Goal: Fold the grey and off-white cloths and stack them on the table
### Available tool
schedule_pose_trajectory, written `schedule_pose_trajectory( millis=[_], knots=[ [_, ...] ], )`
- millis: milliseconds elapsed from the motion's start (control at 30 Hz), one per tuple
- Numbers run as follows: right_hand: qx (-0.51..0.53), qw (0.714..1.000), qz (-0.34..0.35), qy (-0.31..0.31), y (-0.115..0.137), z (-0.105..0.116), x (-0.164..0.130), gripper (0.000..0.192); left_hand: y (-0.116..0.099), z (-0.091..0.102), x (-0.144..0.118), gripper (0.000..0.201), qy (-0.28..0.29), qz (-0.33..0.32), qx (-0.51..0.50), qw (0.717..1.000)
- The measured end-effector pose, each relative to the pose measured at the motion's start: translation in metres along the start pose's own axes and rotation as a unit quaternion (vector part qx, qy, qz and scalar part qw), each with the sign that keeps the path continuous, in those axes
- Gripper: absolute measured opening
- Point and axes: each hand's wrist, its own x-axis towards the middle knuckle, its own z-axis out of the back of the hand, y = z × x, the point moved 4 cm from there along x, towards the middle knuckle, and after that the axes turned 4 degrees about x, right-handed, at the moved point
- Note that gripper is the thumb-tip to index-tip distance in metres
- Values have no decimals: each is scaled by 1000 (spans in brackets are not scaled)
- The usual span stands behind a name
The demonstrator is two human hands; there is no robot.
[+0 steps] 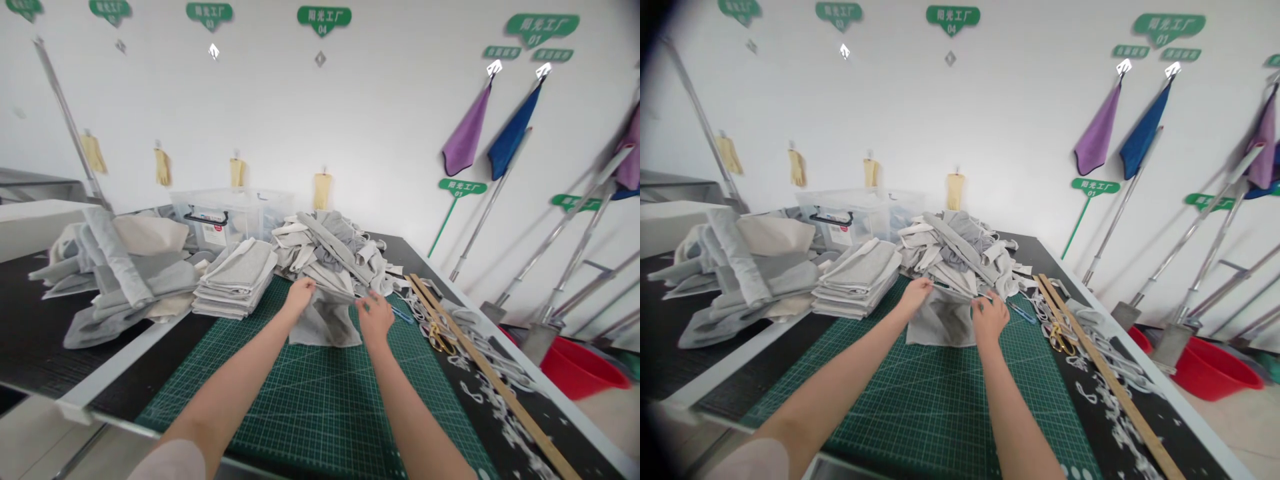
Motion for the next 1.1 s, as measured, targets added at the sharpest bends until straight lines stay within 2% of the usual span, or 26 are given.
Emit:
schedule_pose_trajectory(
  millis=[67,133,200,267,300,367,500,600,700,867,1033,1100],
  knots=[
    [57,995,40,-68,10,32,21,19,-30,20,11,14,-3,-30,-37,999],
    [121,979,90,-138,21,69,37,21,-64,44,11,16,12,-74,-61,995],
    [154,960,126,-195,31,107,47,20,-99,68,1,20,71,-157,-64,983],
    [153,948,153,-235,42,141,50,18,-129,86,-14,24,155,-250,-12,956],
    [145,943,168,-247,48,156,50,17,-140,93,-20,23,179,-282,41,942],
    [122,937,191,-267,61,181,47,15,-152,103,-24,17,169,-316,164,919],
    [87,923,210,-309,78,214,40,14,-154,114,-15,16,20,-300,341,891],
    [92,913,216,-333,76,227,40,14,-146,123,-11,20,-72,-241,393,884],
    [114,909,207,-343,62,234,46,14,-137,136,-11,20,-146,-190,414,878],
    [126,908,173,-360,40,236,49,14,-123,151,-12,21,-204,-160,410,874],
    [140,910,137,-364,22,233,49,13,-113,169,-14,32,-240,-164,351,890],
    [147,909,126,-369,11,232,51,14,-111,178,-13,34,-246,-178,297,905]
  ],
)
